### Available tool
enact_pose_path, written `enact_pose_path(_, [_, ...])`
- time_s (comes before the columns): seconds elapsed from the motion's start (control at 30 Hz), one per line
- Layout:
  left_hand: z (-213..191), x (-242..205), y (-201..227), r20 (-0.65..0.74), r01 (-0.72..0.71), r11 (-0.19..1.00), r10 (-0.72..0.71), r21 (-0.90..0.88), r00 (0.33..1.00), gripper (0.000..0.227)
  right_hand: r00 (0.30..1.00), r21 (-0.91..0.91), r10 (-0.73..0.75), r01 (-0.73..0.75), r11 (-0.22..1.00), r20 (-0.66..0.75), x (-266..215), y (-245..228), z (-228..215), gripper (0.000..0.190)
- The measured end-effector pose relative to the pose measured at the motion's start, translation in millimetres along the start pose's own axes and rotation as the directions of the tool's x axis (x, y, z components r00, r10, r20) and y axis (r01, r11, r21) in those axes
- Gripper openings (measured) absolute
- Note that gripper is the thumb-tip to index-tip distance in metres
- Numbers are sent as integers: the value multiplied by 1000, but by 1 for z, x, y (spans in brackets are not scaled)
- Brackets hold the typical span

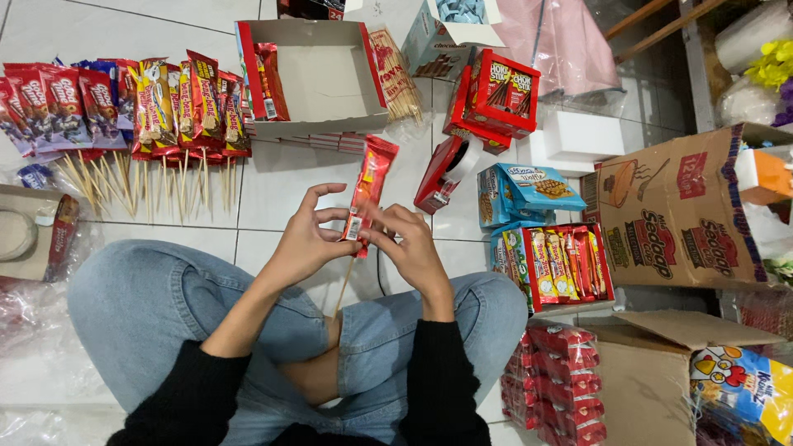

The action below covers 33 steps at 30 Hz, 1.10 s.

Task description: The person sits on the floor and assembles candy skewers by applying hot glue to the bottom of a snack packet and inserting a wooden stick. They then use a tape dispenser to secure the stick to the packet. This process is repeated for multiple snack packets.

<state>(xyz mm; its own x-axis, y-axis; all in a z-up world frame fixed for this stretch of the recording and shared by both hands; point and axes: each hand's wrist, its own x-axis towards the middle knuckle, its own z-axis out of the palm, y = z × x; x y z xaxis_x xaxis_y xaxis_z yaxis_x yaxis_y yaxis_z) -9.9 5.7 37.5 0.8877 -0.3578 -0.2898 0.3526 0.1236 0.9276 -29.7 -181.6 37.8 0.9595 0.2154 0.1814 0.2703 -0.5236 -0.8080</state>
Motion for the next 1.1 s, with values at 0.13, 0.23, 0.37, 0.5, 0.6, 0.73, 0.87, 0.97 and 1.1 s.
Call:
enact_pose_path(0.13, [6,-6,4,4,-14,999,14,29,1000,86,999,138,33,-31,990,-11,5,-35,-5,74])
enact_pose_path(0.23, [8,-4,2,-16,-43,999,43,-17,999,82,993,105,31,-19,994,-116,7,-34,0,86])
enact_pose_path(0.37, [8,-6,6,-53,-83,996,81,-27,995,79,958,107,35,-5,994,-285,6,-15,20,90])
enact_pose_path(0.5, [3,0,-7,-57,-98,993,94,-64,994,80,909,137,19,43,990,-417,7,-8,31,85])
enact_pose_path(0.6, [4,2,-11,-51,-103,986,97,-133,994,79,927,239,62,31,971,-370,7,-1,28,86])
enact_pose_path(0.73, [4,2,-10,-64,-109,980,100,-168,993,78,947,343,69,45,938,-313,7,-6,30,83])
enact_pose_path(0.87, [3,4,-10,-116,-146,973,126,-182,985,65,935,307,36,79,948,-352,6,-7,32,74])
enact_pose_path(0.97, [-1,9,-20,-126,-164,969,142,-184,982,61,928,366,64,80,927,-366,6,-4,38,68])
enact_pose_path(1.1, [-3,16,-30,-91,-155,940,133,-305,987,60,918,612,209,44,789,-336,6,5,50,62])
